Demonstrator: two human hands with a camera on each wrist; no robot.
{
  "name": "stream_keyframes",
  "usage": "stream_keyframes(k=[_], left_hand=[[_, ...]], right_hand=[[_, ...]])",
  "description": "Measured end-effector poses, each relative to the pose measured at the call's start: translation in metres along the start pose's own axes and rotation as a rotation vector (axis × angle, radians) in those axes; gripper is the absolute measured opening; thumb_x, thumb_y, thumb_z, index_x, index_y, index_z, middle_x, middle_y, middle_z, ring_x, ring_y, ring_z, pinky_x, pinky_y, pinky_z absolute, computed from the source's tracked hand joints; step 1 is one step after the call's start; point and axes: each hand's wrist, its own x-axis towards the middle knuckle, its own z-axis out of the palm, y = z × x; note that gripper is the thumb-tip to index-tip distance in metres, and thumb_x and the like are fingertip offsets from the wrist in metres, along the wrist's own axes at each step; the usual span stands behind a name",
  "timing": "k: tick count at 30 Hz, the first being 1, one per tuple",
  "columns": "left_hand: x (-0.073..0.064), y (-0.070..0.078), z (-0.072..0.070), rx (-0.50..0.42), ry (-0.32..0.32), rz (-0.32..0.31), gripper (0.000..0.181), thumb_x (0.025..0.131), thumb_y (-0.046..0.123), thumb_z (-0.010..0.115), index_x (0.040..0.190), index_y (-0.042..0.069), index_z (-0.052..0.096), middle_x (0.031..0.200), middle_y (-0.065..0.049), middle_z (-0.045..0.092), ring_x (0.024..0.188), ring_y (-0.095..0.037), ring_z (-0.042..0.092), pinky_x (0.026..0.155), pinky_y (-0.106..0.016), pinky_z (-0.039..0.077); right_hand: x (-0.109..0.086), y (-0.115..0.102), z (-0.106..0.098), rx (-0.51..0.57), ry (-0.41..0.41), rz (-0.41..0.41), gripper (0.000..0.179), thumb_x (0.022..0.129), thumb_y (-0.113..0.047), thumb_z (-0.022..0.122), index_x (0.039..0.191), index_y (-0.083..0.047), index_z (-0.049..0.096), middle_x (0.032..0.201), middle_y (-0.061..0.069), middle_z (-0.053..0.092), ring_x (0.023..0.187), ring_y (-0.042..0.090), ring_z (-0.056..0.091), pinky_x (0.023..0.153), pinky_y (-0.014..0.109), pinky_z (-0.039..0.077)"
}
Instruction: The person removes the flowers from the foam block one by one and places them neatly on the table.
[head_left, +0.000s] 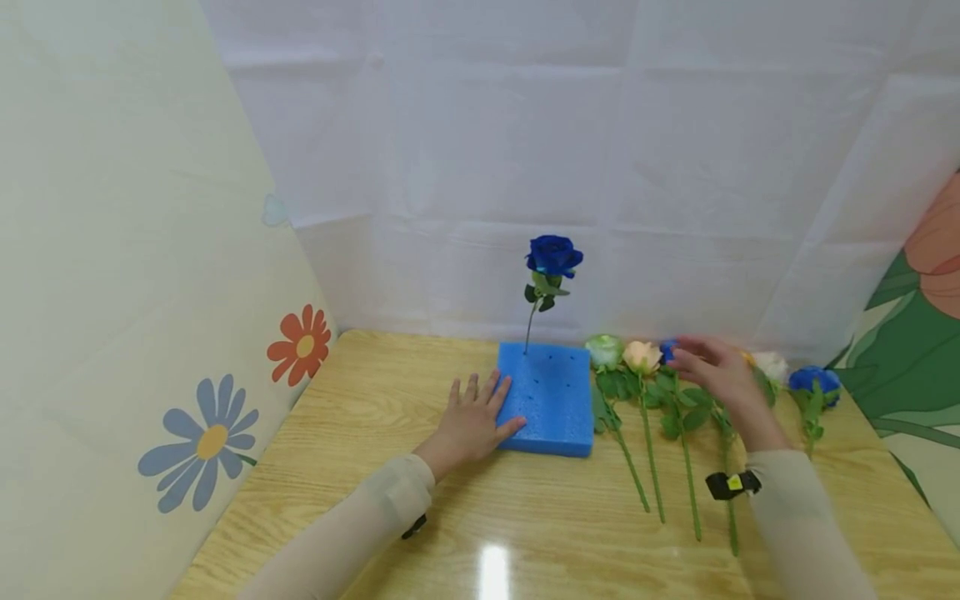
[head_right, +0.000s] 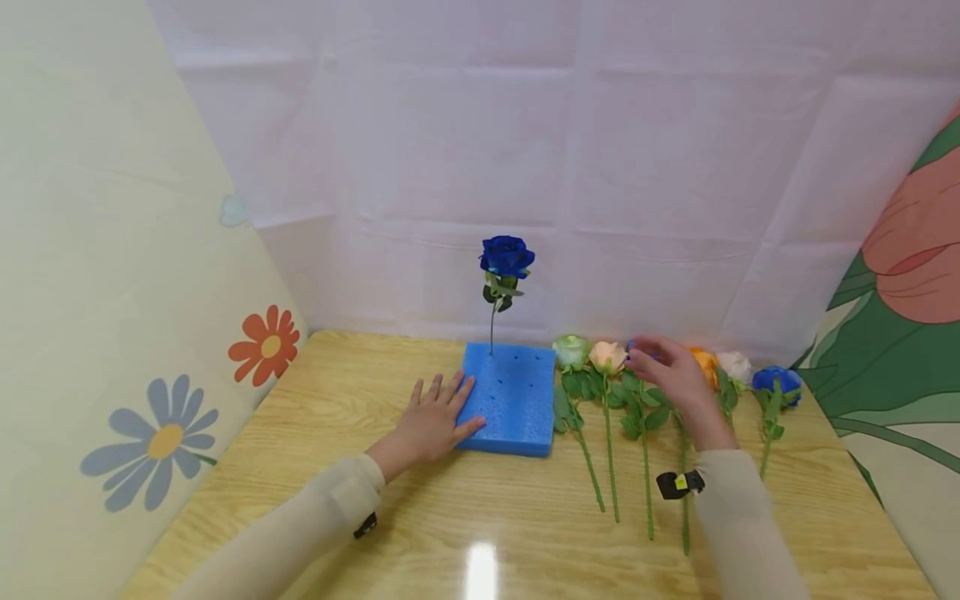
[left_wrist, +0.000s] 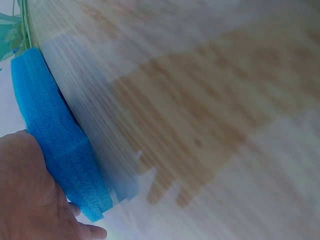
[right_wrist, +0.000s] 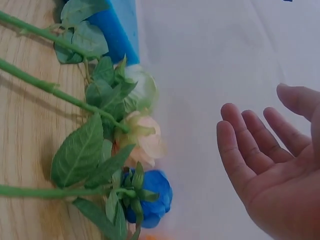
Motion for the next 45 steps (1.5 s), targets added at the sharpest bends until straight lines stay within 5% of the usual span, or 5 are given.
stream_keyframes(k=[12,18,25,34,45], left_hand=[[0.005,-0.005,0.008,0.01,0.001,0.004,0.083,0.102,0.07,0.026,0.164,0.016,0.014,0.17,-0.01,0.009,0.152,-0.048,0.015,0.12,-0.065,0.008],[0.007,-0.008,0.014,0.011,0.007,0.007,0.085,0.1,0.072,0.021,0.164,0.017,0.011,0.17,-0.008,0.007,0.152,-0.047,0.013,0.12,-0.065,0.007],[0.006,-0.008,0.013,0.006,0.011,0.002,0.085,0.1,0.073,0.021,0.164,0.017,0.012,0.17,-0.008,0.007,0.152,-0.047,0.013,0.121,-0.065,0.006],[0.003,-0.006,0.009,0.011,0.001,0.003,0.084,0.101,0.071,0.023,0.164,0.016,0.014,0.17,-0.01,0.009,0.152,-0.048,0.013,0.12,-0.065,0.006],[0.004,-0.006,0.009,0.009,0.008,-0.002,0.084,0.101,0.071,0.024,0.164,0.017,0.014,0.17,-0.009,0.009,0.152,-0.047,0.013,0.12,-0.065,0.006]], right_hand=[[0.02,-0.007,0.024,0.1,-0.005,-0.034,0.06,0.104,-0.031,0.059,0.148,0.006,0.043,0.137,0.021,0.055,0.098,-0.002,0.067,0.091,0.026,0.056],[0.027,-0.011,0.037,0.162,-0.016,-0.035,0.057,0.103,-0.027,0.061,0.146,0.006,0.045,0.128,0.007,0.061,0.1,0.001,0.067,0.092,0.027,0.055],[0.036,-0.013,0.052,0.147,-0.041,-0.031,0.062,0.104,-0.031,0.06,0.149,0.006,0.041,0.147,0.031,0.045,0.104,0.001,0.063,0.1,0.036,0.052],[0.048,-0.013,0.069,0.148,-0.049,0.02,0.062,0.103,-0.035,0.061,0.15,0.001,0.042,0.149,0.024,0.047,0.13,0.038,0.055,0.11,0.056,0.04],[0.057,-0.02,0.088,0.19,-0.035,0.017,0.059,0.102,-0.029,0.064,0.148,0.002,0.044,0.148,0.023,0.048,0.13,0.037,0.054,0.108,0.052,0.044]])
